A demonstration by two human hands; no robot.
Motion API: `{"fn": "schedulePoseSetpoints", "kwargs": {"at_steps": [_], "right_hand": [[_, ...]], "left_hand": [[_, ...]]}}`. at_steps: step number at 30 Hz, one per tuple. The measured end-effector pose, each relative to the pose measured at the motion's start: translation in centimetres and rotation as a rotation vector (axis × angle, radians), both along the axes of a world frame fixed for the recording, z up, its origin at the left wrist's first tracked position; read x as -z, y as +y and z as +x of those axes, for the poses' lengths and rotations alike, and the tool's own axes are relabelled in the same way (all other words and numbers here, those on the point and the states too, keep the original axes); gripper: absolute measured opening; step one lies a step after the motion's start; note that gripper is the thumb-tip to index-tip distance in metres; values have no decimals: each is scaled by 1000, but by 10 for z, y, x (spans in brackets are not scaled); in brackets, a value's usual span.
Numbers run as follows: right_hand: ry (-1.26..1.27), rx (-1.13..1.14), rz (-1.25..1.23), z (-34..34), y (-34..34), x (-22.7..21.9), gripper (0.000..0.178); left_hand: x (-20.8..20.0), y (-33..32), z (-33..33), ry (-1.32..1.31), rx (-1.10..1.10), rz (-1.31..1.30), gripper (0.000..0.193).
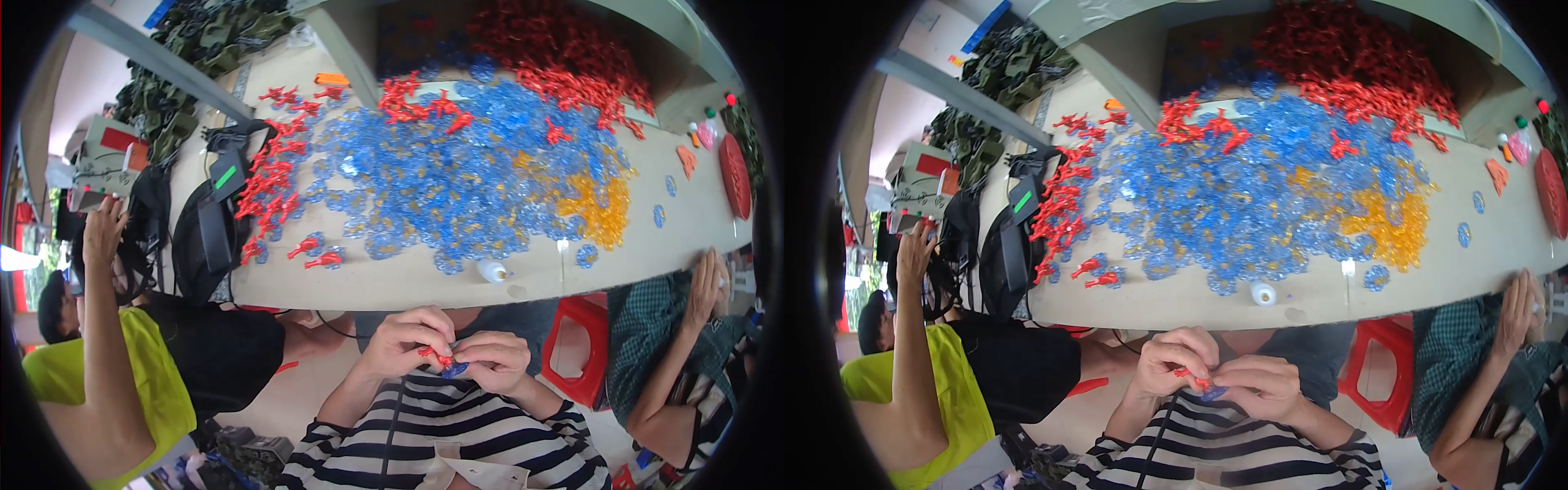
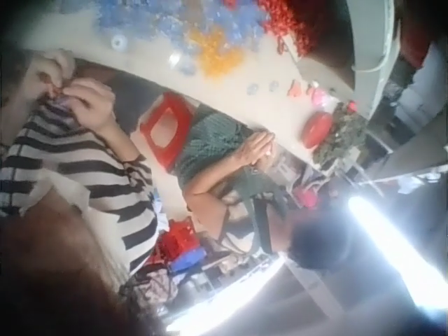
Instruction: The person applies glue from a bottle onto plastic figurines and attaches them onto plastic bases by hand.
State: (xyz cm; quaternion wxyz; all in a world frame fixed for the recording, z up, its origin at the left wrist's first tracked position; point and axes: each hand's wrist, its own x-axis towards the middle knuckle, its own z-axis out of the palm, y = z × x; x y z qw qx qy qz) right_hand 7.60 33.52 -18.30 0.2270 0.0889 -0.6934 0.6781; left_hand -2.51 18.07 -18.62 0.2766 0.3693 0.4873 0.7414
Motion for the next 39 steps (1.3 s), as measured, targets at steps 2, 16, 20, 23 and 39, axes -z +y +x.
{"fn": "schedulePoseSetpoints", "kwargs": {"at_steps": [2, 16, 20, 23, 39], "right_hand": [[-23, -47, 21, -5, -5, 1, 26], [-283, 563, 107, 3, 37, 18, 36], [-359, 591, 277, -9, 35, 4, 48], [-331, 555, 432, -22, 34, 2, 48], [-209, 547, 402, -36, 39, 18, 30]], "left_hand": [[2, -16, -2, -42, -37, -34, 19], [-4, -95, -72, 397, -1218, -920, 39], [-30, -74, -63, 872, -1352, -992, 36], [-43, -41, -51, 826, -1140, -765, 28], [-40, 155, -195, 1289, -261, -931, 28]]}}
